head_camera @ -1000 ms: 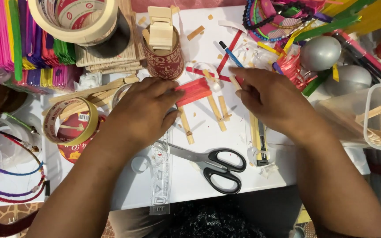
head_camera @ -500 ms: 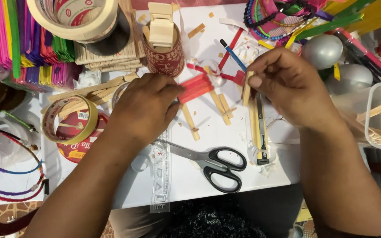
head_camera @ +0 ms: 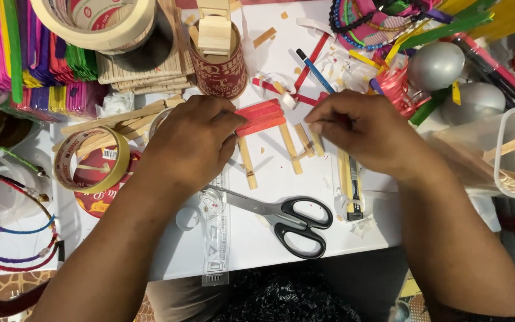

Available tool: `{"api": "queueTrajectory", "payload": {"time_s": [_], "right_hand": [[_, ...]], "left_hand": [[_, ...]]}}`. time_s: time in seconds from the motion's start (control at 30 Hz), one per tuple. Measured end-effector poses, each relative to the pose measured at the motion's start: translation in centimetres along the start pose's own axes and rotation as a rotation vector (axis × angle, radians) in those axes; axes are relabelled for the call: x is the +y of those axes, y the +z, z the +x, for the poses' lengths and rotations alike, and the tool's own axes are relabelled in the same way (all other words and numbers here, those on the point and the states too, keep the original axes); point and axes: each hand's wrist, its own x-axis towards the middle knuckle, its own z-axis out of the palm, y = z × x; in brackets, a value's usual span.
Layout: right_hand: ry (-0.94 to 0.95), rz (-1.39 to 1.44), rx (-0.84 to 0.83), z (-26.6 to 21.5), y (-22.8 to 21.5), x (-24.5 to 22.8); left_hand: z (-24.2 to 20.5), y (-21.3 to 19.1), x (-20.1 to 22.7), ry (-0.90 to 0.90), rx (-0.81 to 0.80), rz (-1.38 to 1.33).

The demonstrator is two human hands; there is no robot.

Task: Assembling a miniature wooden structure using popsicle sticks and glue

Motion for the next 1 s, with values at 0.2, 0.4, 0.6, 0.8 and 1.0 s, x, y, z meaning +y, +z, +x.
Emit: {"api": "queueTrajectory", "payload": {"time_s": [0.2, 0.4, 0.6, 0.8, 1.0], "right_hand": [[-0.212, -0.258, 0.057, 1.1, 1.4, 1.8], [-0.230, -0.437, -0.117, -0.2, -0.4, 0.4], [-0.189, -0.605, -0.216, -0.2, 0.2, 1.1], [-0.143, -0.660, -0.182, 0.0, 0.8, 1.1], [-0.376, -0.365, -0.022, -0.8, -1.7, -1.4]], "left_hand": [[0.1, -1.1, 0.2, -0.021, -0.047, -0.085], [0.4, -3.7, 0.9, -0.057, -0.110, -0.262], [0.2, -5.7, 1.7, -0.192, -0.242, -0.199], [0.1, -8.9, 3.5, -0.297, -0.324, -0.135], [0.2, -12.4, 5.6, -0.091, -0.187, -0.503]]}}
